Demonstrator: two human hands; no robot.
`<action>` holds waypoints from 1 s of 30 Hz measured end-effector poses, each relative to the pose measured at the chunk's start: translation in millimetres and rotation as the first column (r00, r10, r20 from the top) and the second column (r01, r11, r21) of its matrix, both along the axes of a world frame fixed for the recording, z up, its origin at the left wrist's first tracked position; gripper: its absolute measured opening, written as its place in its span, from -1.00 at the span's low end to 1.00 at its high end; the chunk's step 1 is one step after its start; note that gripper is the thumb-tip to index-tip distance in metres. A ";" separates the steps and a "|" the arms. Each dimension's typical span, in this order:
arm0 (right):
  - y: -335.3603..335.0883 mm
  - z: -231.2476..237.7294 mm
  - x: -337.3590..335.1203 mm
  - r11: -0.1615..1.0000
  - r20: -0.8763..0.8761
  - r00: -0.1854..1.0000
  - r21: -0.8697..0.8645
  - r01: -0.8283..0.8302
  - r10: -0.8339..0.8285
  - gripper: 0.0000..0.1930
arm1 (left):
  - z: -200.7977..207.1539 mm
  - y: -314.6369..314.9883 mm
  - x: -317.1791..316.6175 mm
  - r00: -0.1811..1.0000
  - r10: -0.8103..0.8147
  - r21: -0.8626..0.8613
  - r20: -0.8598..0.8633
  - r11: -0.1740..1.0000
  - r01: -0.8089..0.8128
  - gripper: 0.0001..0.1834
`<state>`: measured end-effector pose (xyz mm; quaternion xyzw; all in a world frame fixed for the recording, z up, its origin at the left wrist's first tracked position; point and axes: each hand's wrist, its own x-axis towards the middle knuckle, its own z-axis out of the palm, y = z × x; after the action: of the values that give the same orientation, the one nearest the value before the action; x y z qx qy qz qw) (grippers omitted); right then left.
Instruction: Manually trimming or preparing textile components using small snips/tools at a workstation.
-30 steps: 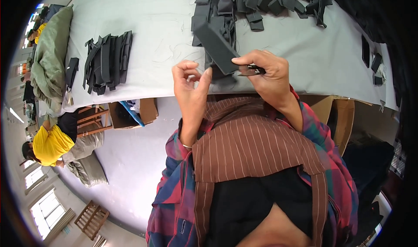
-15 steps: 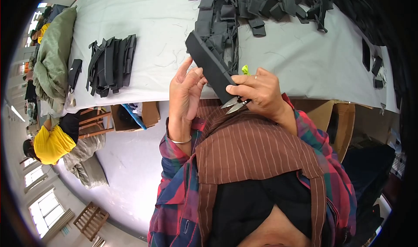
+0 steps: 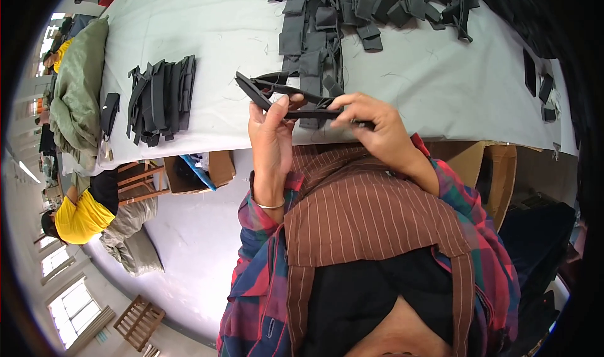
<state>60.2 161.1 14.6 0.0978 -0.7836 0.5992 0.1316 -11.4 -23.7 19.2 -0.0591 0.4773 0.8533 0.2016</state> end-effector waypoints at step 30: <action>-6.5 28.9 -0.9 0.827 -0.057 0.926 0.433 0.359 -0.373 -0.85 | -0.3 20.7 23.1 0.830 0.084 -0.225 -0.552 0.943 -0.246 -0.25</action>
<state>59.3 154.5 43.4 -0.0360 -0.9035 0.3735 0.2070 11.7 -3.0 19.0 0.1108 0.6258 0.7716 -0.0253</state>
